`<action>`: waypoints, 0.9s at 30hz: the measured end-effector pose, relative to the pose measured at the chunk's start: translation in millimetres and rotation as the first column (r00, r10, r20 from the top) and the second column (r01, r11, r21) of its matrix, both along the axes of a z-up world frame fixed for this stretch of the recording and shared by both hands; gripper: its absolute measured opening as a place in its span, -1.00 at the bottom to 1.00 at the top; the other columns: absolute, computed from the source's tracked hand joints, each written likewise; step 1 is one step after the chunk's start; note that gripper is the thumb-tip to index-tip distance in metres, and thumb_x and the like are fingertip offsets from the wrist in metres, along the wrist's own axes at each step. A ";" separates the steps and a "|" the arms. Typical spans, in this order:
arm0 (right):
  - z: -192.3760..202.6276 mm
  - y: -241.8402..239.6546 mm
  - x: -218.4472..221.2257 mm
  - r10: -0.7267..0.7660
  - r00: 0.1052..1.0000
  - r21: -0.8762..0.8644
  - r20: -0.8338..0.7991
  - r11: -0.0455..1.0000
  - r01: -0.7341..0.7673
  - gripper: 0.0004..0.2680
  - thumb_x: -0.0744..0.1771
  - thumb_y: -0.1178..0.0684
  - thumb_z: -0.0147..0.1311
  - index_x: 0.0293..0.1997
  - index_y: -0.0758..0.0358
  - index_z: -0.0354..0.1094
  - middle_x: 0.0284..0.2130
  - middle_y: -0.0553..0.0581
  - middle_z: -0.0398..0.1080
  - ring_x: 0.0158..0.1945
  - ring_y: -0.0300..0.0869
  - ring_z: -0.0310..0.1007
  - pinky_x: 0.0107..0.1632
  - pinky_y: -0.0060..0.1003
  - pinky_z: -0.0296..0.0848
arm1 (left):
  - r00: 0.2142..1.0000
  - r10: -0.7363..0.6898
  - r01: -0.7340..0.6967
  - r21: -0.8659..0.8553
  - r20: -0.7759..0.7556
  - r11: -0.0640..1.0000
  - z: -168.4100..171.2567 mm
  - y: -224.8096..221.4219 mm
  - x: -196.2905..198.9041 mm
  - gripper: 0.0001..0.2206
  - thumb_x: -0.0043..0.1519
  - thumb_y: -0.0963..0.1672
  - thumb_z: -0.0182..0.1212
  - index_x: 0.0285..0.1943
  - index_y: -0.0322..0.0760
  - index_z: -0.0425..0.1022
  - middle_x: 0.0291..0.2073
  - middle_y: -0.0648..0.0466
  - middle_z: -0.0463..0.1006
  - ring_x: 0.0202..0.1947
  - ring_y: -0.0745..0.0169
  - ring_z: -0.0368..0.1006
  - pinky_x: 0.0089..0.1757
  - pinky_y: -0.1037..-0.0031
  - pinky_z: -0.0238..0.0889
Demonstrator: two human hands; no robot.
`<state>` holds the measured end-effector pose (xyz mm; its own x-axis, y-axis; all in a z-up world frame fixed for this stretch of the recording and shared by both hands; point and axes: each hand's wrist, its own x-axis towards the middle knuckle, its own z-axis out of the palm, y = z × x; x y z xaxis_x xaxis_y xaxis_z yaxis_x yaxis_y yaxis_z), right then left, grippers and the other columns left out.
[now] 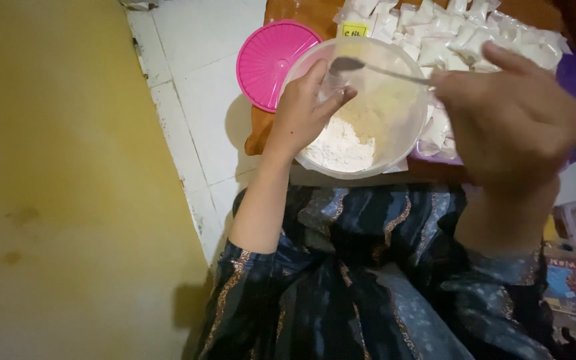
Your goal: Scooping white powder from a large bowl into small individual plastic bags using a spoon and organizing them in a container.
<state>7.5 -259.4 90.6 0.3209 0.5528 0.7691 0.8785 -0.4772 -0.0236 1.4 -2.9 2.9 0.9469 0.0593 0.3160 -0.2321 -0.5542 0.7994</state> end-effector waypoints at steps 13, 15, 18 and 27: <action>-70.8 63.6 54.6 -0.164 0.893 0.009 -0.419 0.983 0.185 -0.86 0.32 0.35 0.29 -0.06 0.40 0.63 -0.40 0.19 0.59 -0.47 -0.16 0.51 -0.37 -0.35 0.45 | 1.000 0.007 -0.006 -0.105 0.007 0.994 -6.6 2.5 -1.0 -0.49 0.34 0.11 -0.03 0.30 -0.29 0.32 0.07 -0.09 0.58 -0.01 0.05 0.59 -0.04 0.33 0.41; -85.1 75.8 62.1 -0.181 0.863 -0.034 -0.472 0.982 0.187 -0.87 0.31 0.29 0.27 -0.08 0.39 0.63 -0.44 0.21 0.58 -0.55 -0.16 0.48 -0.44 -0.33 0.43 | 1.000 0.003 -0.005 -0.132 -0.013 0.991 -6.0 2.7 -2.0 -0.47 0.33 0.13 -0.06 0.31 -0.26 0.31 -0.02 -0.06 0.63 -0.18 0.17 0.67 -0.16 0.42 0.47; -101.8 83.5 70.8 -0.060 0.817 0.063 -0.574 0.991 0.117 -0.89 0.30 0.31 0.21 -0.13 0.46 0.57 -0.42 0.24 0.58 -0.47 -0.09 0.56 -0.36 -0.29 0.47 | 1.000 0.004 -0.004 -0.073 -0.003 0.997 -2.8 3.4 -3.2 -0.43 0.29 0.15 0.01 0.33 -0.26 0.28 0.13 -0.10 0.58 0.12 -0.06 0.56 0.02 0.23 0.42; -101.2 78.3 74.4 -0.175 0.643 -0.113 -0.745 0.984 0.136 -0.90 0.39 0.29 0.15 -0.02 0.43 0.53 -0.39 0.33 0.57 -0.38 -0.05 0.62 -0.30 -0.30 0.57 | 0.997 0.022 -0.035 -0.198 -0.069 0.980 -5.6 2.3 -5.4 -0.52 0.18 0.08 0.37 0.13 -0.15 0.33 -0.03 -0.27 0.56 0.11 -0.42 0.45 0.09 -0.09 0.31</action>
